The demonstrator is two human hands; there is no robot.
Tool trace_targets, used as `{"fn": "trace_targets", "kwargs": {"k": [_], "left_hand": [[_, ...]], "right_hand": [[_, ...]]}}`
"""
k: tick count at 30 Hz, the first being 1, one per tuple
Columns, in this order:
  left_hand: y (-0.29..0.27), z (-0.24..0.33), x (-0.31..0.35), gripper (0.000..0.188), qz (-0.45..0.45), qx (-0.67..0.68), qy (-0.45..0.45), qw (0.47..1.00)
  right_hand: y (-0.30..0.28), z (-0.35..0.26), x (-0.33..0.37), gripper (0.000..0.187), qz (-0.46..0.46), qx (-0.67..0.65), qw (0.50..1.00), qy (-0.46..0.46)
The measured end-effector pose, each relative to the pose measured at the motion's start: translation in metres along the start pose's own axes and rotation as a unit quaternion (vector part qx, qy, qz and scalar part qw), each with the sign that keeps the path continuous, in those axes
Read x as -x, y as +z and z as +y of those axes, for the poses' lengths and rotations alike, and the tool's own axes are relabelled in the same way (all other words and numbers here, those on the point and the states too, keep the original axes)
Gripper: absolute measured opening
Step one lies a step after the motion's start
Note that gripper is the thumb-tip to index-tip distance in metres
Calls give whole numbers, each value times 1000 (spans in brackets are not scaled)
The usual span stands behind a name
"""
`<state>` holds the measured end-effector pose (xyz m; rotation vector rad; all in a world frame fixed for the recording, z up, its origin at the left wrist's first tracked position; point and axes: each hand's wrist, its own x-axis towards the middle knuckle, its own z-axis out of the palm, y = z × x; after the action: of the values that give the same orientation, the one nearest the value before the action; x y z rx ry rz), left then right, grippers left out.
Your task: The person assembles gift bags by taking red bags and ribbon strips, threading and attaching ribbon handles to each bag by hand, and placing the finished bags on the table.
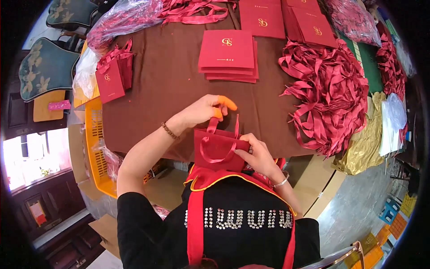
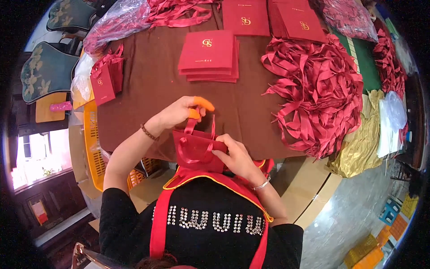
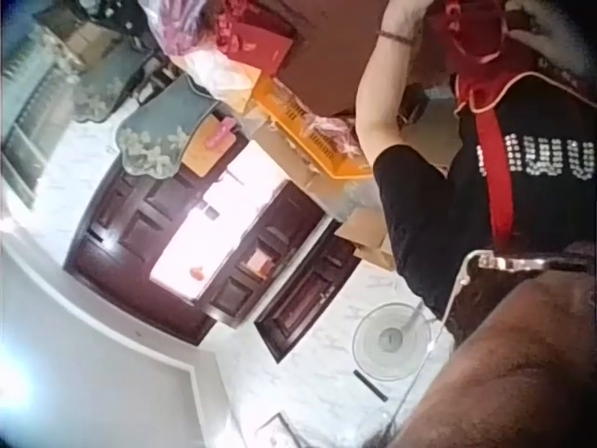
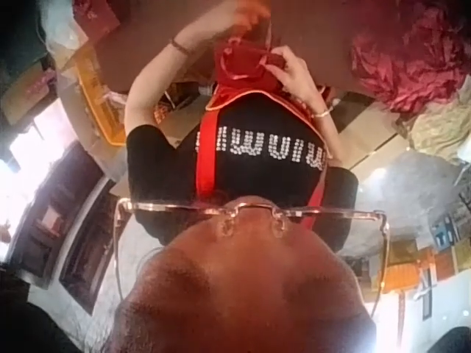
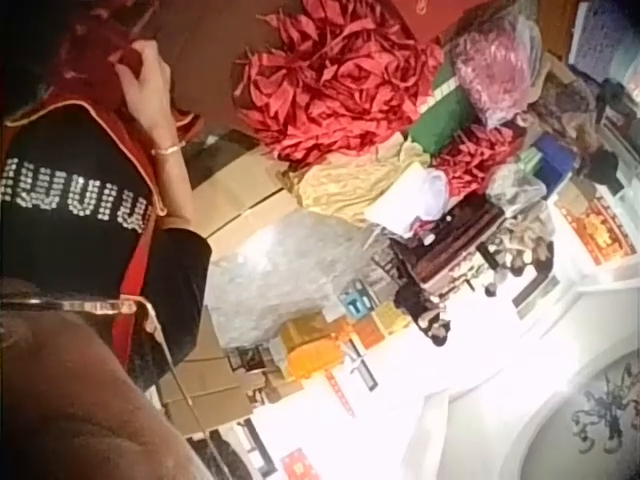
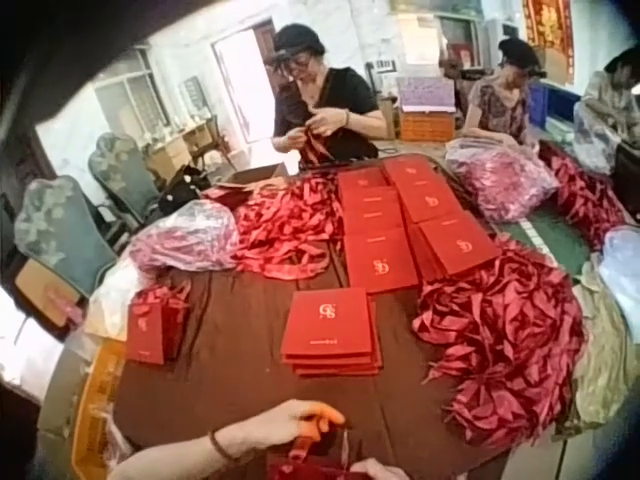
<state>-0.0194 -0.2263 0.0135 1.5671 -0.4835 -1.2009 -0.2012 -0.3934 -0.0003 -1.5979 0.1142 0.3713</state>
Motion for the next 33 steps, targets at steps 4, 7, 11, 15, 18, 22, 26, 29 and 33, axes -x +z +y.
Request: {"fn": "trace_targets", "kwargs": {"k": [4,7,11,15,18,22,26,29,33], "left_hand": [[13,13,-4,23,-35,-39,-147,988],[22,3,-6,24,-74,-227,90,967],[31,13,-9,25,-50,-199,-55,977],[30,6,-25,27,41,-3,-27,999],[11,18,-38,26,107,195,-11,975],[21,29,-31,25,124,129,11,984],[-2,48,-13,48,140,60,152,976],[5,37,7,56,148,285,104,941],[61,9,29,54,158,428,79,886]], "right_hand": [[3,9,-2,24,21,14,998,-49],[6,10,-2,28,25,25,997,-74],[9,8,-4,38,22,39,997,-61],[12,14,-7,40,23,69,991,-109],[9,6,-7,39,57,158,973,-159],[-3,-3,-8,41,-18,55,997,-52],[-9,12,-8,48,49,-241,964,-101],[-15,-4,-15,52,20,-368,922,-119],[4,-11,-40,52,17,-305,923,-233]]}}
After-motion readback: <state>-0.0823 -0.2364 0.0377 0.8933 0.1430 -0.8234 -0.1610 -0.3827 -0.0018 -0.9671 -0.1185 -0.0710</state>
